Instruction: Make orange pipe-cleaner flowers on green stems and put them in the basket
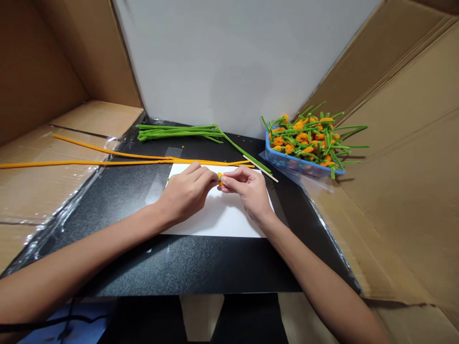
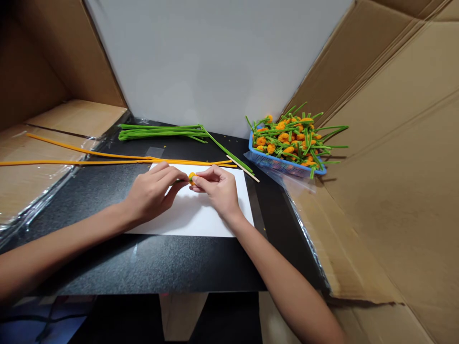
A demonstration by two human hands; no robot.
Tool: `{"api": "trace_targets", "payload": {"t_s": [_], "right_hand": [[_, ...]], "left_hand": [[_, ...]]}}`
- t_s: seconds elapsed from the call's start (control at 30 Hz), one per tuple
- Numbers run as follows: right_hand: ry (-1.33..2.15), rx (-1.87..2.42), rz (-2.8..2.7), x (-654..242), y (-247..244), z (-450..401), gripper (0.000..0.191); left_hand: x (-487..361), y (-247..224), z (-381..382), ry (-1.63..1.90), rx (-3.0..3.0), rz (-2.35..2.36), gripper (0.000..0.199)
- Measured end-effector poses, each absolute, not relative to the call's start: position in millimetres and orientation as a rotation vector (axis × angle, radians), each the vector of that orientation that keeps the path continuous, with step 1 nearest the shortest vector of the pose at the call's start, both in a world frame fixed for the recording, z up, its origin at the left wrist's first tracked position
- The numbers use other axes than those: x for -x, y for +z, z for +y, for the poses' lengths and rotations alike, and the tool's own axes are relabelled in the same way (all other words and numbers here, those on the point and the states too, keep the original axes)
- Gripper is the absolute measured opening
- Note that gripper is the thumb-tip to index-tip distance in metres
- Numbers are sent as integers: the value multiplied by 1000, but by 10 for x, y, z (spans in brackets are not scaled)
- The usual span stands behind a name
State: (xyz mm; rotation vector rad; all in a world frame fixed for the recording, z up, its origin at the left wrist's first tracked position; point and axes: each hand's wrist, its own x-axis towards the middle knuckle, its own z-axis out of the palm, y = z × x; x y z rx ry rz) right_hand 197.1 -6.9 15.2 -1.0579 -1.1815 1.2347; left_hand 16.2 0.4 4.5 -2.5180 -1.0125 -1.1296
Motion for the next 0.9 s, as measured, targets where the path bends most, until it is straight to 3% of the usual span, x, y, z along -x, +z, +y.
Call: {"api": "trace_targets", "payload": {"t_s": [0.17, 0.33, 0.5, 0.6, 0.9], "right_hand": [[1024, 991, -1307, -1926, 152, -132, 21], [1038, 960, -1274, -1880, 141, -187, 20], [1469, 912, -1305, -2008, 153, -93, 37], [1644, 843, -1334, -2085, 171, -43, 28], [1413, 879, -1289, -2010, 149, -80, 24]], "left_hand": [[-164, 52, -27, -1167, 2430, -964, 12], [-141, 65, -11, -1340, 2425, -979, 14], [-125, 81, 6, -1469, 2443, -979, 17], [-116, 99, 13, -1508, 2472, -863, 16], [-138, 116, -26, -1526, 2464, -949, 16]]}}
